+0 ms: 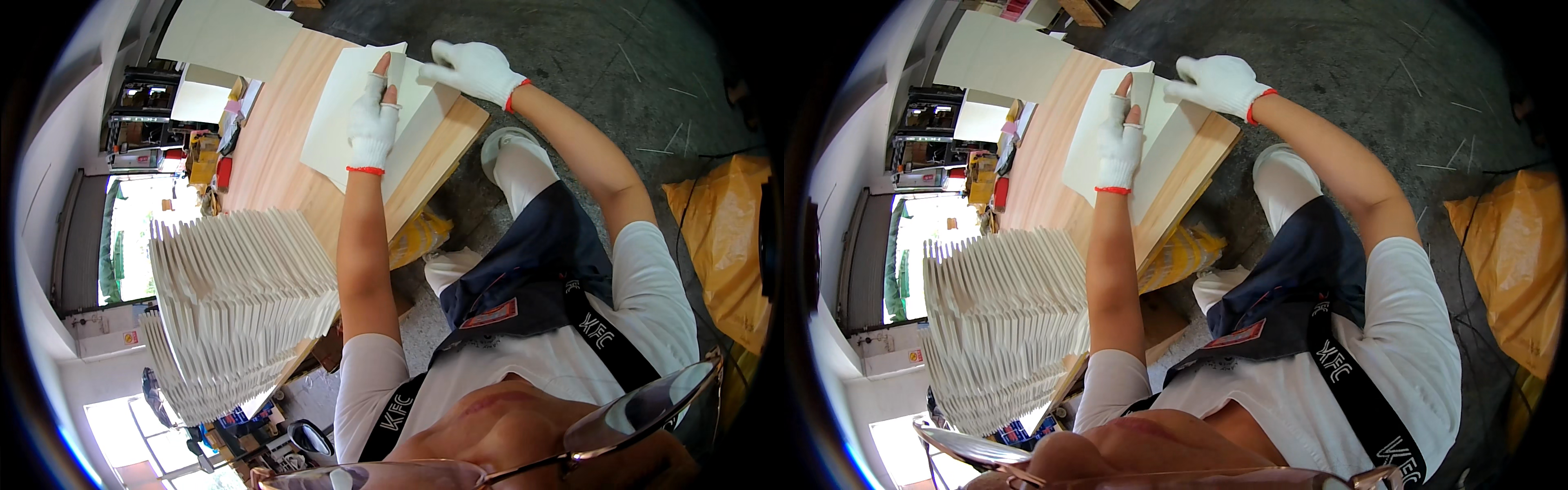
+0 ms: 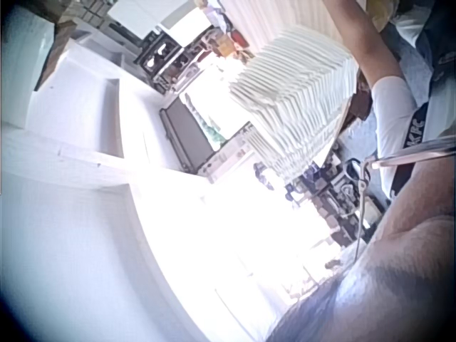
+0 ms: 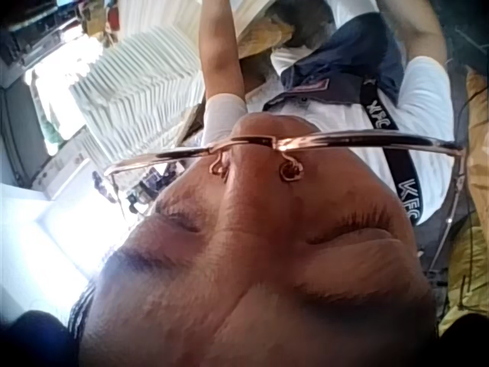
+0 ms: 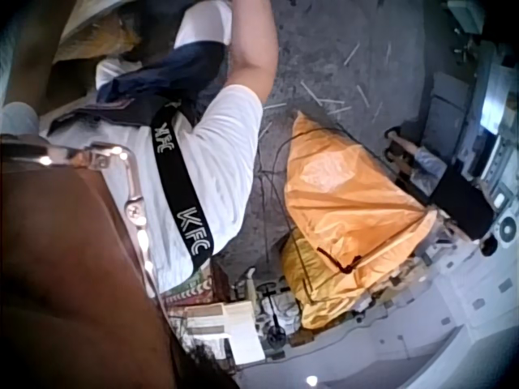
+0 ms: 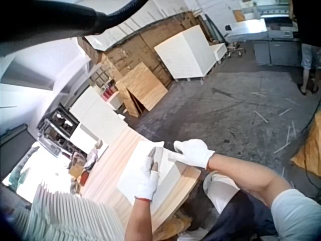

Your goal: The person folds white paper sheets along pre-scored lines to form small boxes, picking them one at a time from a stack and placing each completed box into a new stack.

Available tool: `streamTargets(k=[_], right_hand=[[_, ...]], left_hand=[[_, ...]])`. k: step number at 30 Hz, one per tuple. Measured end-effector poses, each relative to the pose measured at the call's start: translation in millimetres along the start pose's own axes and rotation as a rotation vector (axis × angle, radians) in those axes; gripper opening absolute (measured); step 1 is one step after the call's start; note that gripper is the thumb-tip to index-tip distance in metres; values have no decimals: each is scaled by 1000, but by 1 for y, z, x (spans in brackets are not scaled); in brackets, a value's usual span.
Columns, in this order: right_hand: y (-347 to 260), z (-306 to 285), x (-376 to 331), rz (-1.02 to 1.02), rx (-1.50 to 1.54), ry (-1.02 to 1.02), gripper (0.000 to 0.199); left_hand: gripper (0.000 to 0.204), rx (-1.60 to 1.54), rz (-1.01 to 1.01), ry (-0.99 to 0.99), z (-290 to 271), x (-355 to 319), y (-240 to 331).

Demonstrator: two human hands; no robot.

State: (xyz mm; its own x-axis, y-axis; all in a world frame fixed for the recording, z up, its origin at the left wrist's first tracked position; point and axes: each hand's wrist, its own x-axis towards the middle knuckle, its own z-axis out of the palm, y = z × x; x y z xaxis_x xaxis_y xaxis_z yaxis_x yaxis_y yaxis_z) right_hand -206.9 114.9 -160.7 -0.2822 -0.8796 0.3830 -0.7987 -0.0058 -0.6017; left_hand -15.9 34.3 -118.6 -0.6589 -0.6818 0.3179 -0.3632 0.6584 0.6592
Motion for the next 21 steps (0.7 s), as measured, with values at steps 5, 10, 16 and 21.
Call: streamTargets(k=[5, 10, 16, 21], right_hand=[[8, -4, 13, -347, -277, 78, 34], [-7, 12, 24, -77, 98, -9, 37], [-11, 22, 18, 107, 331, 32, 38], [-12, 21, 14, 119, 362, 45, 38]], left_hand=[[23, 118, -26, -72, -4, 3, 7], [24, 21, 17, -74, -2, 3, -6], [29, 84, -55, -112, 0, 5, -7], [33, 30, -3, -78, 2, 6, -9]])
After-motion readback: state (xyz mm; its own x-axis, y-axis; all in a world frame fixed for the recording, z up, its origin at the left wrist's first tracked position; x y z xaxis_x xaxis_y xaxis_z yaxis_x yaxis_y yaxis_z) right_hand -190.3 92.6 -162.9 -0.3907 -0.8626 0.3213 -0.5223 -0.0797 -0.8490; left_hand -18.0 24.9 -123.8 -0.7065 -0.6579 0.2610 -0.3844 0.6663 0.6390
